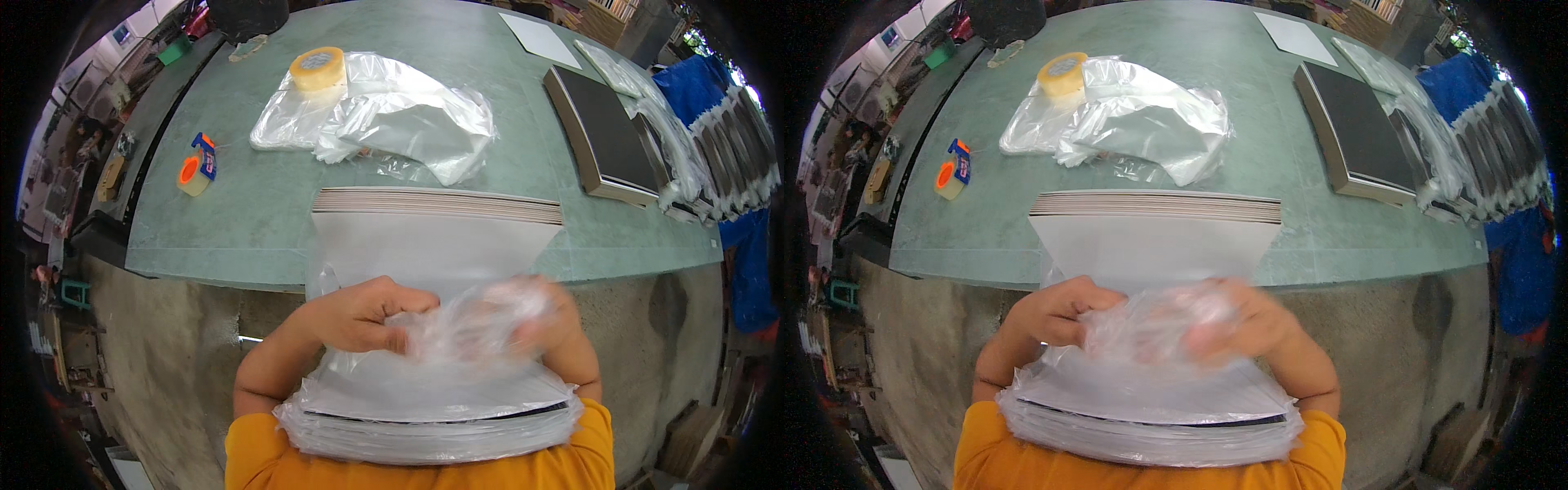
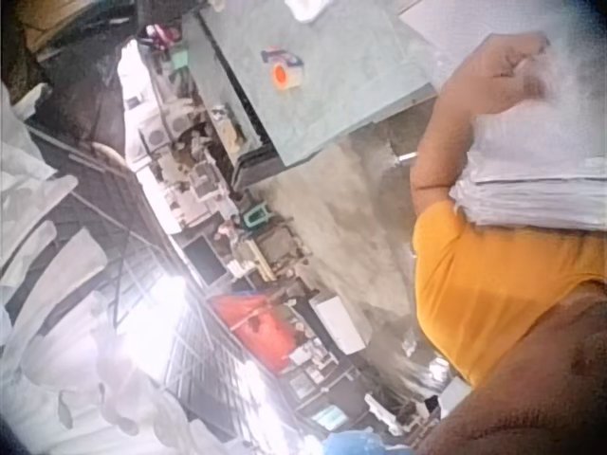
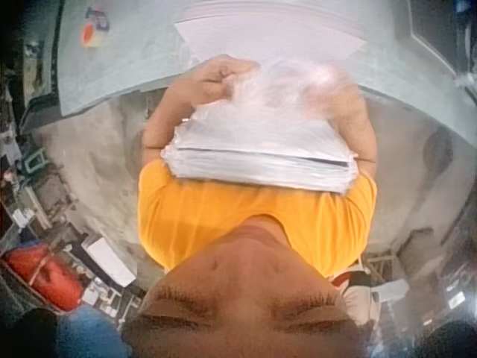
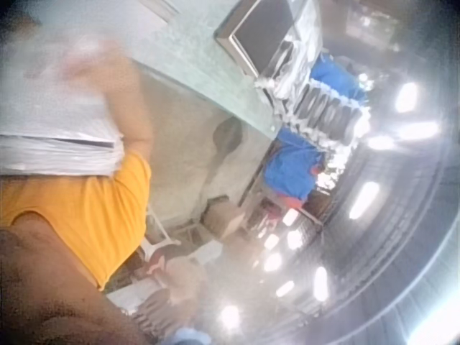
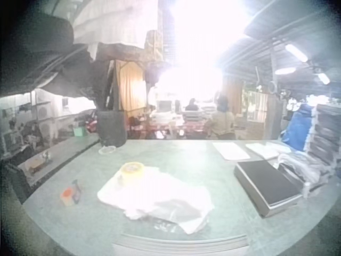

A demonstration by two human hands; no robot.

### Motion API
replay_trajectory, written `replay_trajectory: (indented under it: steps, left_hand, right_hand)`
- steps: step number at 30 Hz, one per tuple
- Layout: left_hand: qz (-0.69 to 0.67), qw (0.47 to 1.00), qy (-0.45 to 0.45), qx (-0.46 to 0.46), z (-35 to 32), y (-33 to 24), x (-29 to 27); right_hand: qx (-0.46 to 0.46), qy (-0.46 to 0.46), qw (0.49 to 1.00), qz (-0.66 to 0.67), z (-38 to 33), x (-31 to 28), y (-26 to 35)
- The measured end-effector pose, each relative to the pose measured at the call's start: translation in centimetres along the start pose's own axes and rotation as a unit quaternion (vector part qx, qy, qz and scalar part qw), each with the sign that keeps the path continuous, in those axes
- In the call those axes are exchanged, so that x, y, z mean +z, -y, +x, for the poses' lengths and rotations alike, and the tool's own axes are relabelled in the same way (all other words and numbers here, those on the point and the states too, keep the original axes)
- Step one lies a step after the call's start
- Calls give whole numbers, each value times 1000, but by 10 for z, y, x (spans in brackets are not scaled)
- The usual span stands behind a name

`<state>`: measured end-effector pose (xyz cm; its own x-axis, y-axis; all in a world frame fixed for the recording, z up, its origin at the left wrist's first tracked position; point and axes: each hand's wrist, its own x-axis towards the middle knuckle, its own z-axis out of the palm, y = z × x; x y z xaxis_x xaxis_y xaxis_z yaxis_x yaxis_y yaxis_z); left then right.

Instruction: The person wraps individual stacks of paper in clear plastic sheets by hand, folding the plastic around each stack and tucking the edges beneath the paper.

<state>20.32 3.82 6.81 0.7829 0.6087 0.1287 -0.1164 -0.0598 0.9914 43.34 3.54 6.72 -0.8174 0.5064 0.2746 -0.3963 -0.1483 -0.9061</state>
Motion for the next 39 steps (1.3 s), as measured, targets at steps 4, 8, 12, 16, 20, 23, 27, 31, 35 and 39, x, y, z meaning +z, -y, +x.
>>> replay_trajectory:
  steps: [4, 8, 12, 16, 20, 23, 27, 31, 35, 39]
  left_hand:
    - [-20, 999, -10, 25, -4, -20, -1]
    - [357, 913, 187, -66, -11, -27, 3]
    - [610, 772, 50, -168, -28, 15, 5]
    - [713, 672, 55, -193, -32, 16, -13]
    - [615, 785, 74, 29, -24, -28, 13]
    - [519, 836, 178, 18, -30, -24, 30]
    - [625, 747, 76, -215, -32, 8, 6]
    - [580, 777, 149, -195, -59, 38, -3]
    - [265, 910, -318, -29, -58, -13, -4]
    - [491, 683, -535, -78, -50, 0, -48]
  right_hand:
    - [224, 192, 941, -164, -4, -9, 13]
    - [301, 67, 763, -568, -34, -6, -1]
    - [253, 20, 691, -677, -39, 9, 30]
    - [127, 237, 911, -312, -34, 14, 55]
    - [353, 43, 685, -635, -57, -23, 10]
    - [171, -11, 525, -834, -65, -35, -2]
    - [173, 104, 429, -880, -64, -18, -9]
    - [350, -164, 678, -625, -35, 0, 38]
    - [-55, -534, 523, -662, -60, -33, 45]
    - [-57, -319, 590, -739, -43, -11, 8]
